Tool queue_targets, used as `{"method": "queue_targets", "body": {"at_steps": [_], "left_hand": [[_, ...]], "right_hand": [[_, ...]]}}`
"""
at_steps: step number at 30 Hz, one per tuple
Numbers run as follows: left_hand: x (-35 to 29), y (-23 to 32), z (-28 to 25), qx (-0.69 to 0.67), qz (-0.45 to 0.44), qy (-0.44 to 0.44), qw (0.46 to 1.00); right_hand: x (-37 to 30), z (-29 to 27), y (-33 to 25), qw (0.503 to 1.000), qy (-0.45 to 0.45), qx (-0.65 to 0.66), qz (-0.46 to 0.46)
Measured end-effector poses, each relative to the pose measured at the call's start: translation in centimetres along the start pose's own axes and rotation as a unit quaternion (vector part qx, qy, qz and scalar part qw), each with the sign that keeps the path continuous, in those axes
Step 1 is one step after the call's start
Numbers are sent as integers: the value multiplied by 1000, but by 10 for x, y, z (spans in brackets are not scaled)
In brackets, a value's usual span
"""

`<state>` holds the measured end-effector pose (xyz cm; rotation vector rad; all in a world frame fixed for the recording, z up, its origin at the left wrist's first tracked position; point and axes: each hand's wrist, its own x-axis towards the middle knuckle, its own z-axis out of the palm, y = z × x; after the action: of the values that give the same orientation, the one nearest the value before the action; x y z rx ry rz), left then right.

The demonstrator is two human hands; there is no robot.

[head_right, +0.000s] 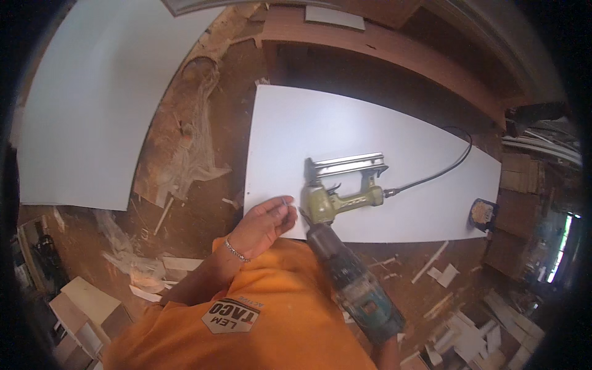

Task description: The person assembles a white wooden cabinet by attaching side panels to a base frame. They use a nail gun to secure the joints and a cordless drill to drive screws into pre-drilled holes. The person repeatedly switches between tools and positions the cabinet parts on the floor.

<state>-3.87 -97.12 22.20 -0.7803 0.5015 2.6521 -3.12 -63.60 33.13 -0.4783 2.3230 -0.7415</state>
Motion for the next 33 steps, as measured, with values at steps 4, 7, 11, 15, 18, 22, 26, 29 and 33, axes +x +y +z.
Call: {"method": "queue_targets", "body": {"at_steps": [4,7,11,15,18,22,26,29,33], "left_hand": [[-27,50,-20,-123,50,53,990],[-37,82,-41,-136,56,48,988],[-41,120,-54,-101,23,87,991],[-32,129,-64,-153,13,97,983],[-24,146,-68,-72,-14,91,993],[8,146,-89,-64,-74,41,994],[40,141,-89,-111,-89,40,989],[58,144,-85,-137,-93,33,986],[82,127,-91,-255,-73,-33,963]], "right_hand": [[44,24,-78,998,-21,-51,1],[64,40,-120,997,-16,-71,4],[90,51,-155,999,-12,-35,-10],[101,52,-186,997,-27,-51,52],[121,49,-203,991,-34,-127,-6],[145,52,-217,991,-45,-129,9],[189,50,-251,983,-24,-152,95],[206,42,-251,974,-42,-133,179],[234,33,-258,974,-49,-155,155]]}}
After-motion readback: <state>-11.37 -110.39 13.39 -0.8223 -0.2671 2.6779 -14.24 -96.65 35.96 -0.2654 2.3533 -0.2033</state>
